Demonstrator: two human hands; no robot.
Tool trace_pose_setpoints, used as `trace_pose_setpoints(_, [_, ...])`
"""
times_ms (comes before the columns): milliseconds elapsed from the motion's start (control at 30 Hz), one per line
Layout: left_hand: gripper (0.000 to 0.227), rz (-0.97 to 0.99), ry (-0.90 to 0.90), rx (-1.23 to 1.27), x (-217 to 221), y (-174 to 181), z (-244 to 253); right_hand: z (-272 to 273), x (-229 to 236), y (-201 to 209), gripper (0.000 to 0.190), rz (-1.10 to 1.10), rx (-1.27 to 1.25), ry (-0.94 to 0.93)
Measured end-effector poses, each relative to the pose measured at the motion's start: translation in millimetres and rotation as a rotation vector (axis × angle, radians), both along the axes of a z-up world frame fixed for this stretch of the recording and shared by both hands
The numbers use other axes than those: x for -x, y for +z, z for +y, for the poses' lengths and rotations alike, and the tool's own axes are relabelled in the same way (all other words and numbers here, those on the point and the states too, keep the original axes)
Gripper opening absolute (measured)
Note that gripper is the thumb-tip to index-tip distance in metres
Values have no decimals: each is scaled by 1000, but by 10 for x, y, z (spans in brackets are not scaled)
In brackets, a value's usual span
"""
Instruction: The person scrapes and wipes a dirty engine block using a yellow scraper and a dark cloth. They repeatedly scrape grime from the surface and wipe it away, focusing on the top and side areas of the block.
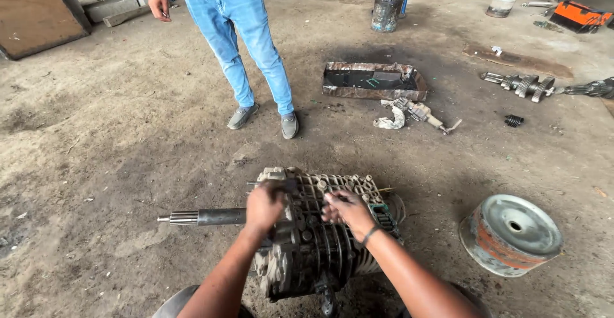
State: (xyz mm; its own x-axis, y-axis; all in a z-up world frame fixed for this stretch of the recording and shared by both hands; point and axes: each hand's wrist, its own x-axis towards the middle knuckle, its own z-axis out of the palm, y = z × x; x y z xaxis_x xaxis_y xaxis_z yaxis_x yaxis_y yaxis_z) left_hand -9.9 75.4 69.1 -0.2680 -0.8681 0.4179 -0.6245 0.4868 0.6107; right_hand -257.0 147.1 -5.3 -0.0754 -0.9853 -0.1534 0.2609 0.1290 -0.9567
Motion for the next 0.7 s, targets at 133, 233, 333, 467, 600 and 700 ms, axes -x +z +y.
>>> trace_pose_setpoints(133, [42, -50, -366, -21, 252, 266, 535, 154, -101, 86, 23, 153, -106, 89])
trace_pose_setpoints(233, [73, -268, -415, -77, 327, 226, 756, 181, -323, 16, 20, 585, 83, 194])
trace_pose_setpoints(333, [67, -333, -396, -182, 288, 35, 686, 94, -388, -124, 23, 816, -88, 263])
trace_pose_setpoints(467, [50, -343, -455, 140, 235, -226, 512, 26, -405, -449, 14, 1027, 140, 174])
trace_pose_setpoints(600, [47, -314, -186, -258, 295, -183, 515, 37, -497, -284, 54, 1176, 51, 28])
trace_pose_setpoints(700, [41, 256, -66, -60, 189, -76, 339, 97, -581, 100, 92, 709, -119, -63])
